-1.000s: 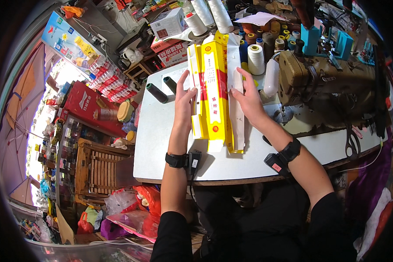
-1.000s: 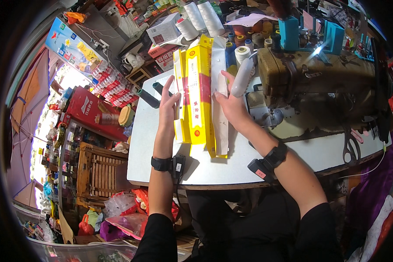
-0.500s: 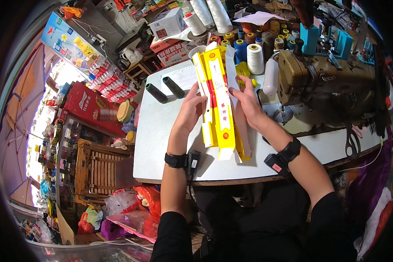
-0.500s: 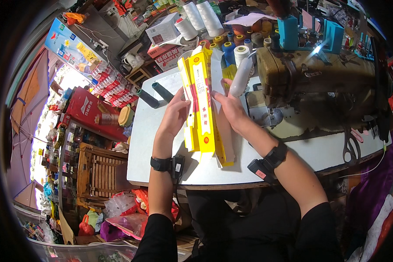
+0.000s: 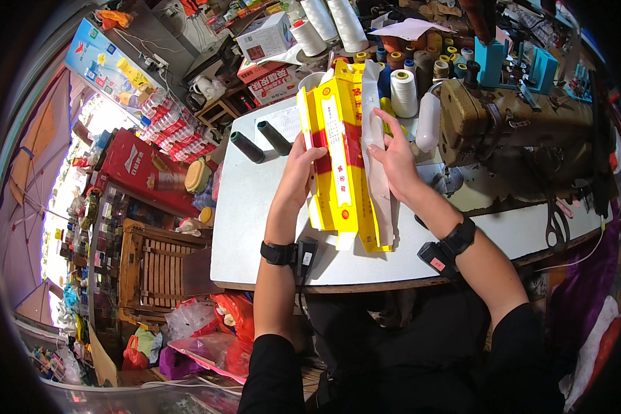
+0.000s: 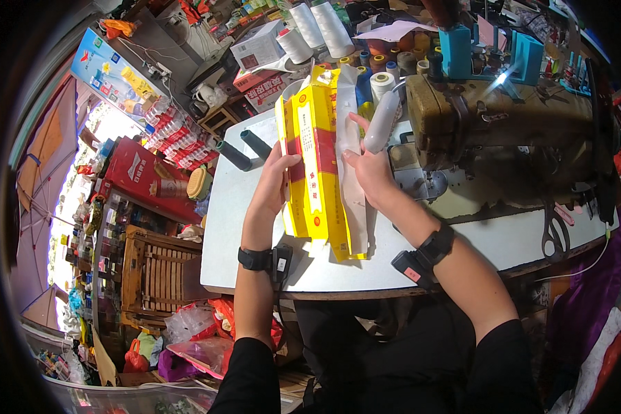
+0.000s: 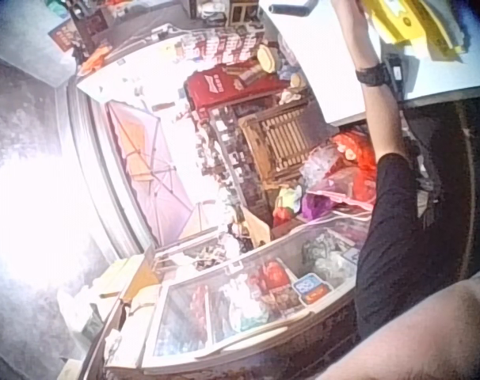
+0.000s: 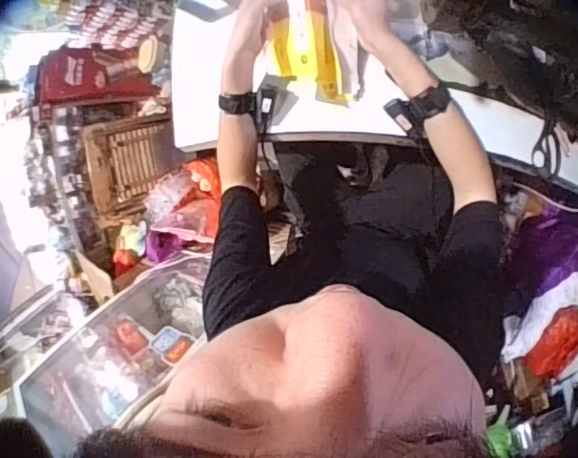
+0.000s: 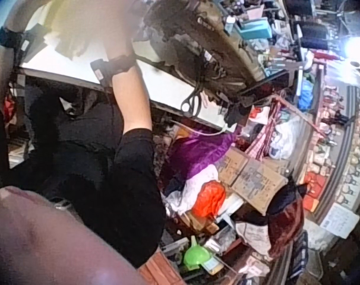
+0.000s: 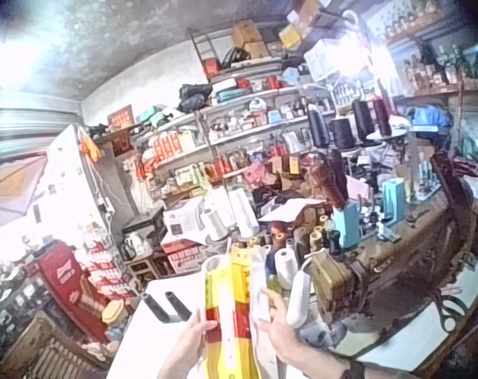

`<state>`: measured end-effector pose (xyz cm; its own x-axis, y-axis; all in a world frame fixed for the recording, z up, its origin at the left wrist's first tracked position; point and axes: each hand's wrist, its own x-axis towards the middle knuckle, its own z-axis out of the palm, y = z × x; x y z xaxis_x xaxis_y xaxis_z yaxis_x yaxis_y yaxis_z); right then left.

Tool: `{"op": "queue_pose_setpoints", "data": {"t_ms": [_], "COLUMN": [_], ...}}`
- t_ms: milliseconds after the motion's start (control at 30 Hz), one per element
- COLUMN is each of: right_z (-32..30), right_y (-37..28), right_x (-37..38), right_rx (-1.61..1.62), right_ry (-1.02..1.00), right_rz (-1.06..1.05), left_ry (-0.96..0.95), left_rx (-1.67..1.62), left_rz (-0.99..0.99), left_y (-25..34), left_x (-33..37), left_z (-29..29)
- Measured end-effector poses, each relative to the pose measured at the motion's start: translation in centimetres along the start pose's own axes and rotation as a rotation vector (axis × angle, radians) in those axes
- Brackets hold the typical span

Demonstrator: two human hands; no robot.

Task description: Folding and manipulating a yellow and white paper product at a workstation.

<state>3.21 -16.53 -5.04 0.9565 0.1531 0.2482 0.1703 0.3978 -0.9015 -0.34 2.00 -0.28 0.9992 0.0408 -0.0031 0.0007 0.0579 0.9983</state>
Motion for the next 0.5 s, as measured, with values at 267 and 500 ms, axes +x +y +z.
{"op": "queue_pose_setpoints", "data": {"t_ms": [267,500], "right_z": [-0.4,1.0], "right_y": [-0.3,-2.1], "right_x": [0.0,-1.0], "right_rx": [0.058,0.025], "right_ry": [0.089,0.006], "right_rz": [0.128,0.214], "left_ry": [0.177,0.125], "left_rx": [-0.057,-0.147], "left_rz": [-0.138,0.0], "left_y": [1.0,0.4], "left_x": [-0.5,-0.8], "left_z": [0.3,-0.8]}}
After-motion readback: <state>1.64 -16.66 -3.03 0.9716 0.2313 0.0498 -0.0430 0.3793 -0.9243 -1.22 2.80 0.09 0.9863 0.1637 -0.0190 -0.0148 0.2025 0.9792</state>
